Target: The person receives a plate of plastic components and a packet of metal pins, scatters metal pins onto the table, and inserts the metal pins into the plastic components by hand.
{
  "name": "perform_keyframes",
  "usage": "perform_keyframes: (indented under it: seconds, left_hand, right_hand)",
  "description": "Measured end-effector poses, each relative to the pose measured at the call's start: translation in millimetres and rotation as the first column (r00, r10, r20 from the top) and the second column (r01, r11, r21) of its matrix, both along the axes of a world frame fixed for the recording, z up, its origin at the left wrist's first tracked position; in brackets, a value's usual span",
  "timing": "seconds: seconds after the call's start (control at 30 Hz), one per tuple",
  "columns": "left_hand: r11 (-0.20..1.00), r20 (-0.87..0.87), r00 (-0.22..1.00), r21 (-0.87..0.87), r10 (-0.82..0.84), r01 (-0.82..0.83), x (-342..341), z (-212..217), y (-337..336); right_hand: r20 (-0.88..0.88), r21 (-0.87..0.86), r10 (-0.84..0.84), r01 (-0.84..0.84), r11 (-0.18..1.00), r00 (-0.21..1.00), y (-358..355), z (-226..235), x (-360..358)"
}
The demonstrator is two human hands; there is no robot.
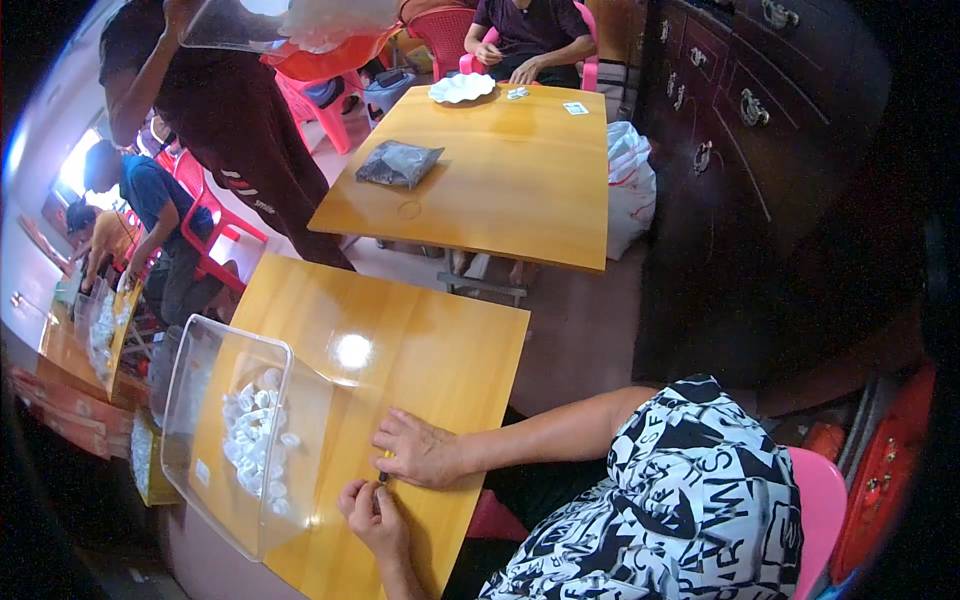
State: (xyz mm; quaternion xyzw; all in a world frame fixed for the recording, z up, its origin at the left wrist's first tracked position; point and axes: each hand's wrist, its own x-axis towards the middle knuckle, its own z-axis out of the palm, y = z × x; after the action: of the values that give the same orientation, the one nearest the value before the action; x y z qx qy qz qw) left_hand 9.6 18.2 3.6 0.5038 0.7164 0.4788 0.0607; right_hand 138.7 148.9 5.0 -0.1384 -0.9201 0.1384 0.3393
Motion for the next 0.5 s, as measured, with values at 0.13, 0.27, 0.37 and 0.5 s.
perform_keyframes:
  seconds: [0.13, 0.27, 0.37, 0.5]
  left_hand:
    - [1.000, -0.033, 0.999, -0.017, -0.009, 0.008, 1, -3, 1]
    - [1.000, -0.068, 0.997, 0.002, -0.025, 0.025, -4, -3, 4]
    - [0.991, -0.326, 0.936, -0.055, -0.135, 0.123, -6, 15, 14]
    - [0.982, -0.023, 0.991, -0.139, -0.132, 0.128, -13, 10, 32]
  right_hand:
    - [-0.007, 0.019, 0.033, -0.033, 0.999, 0.999, -1, -4, 0]
    - [0.131, -0.040, 0.098, -0.094, 0.995, 0.987, 2, 8, 6]
    - [0.090, -0.003, 0.042, -0.042, 0.999, 0.995, 4, 0, 7]
    - [0.028, -0.005, 0.007, -0.007, 1.000, 1.000, 4, -5, 1]
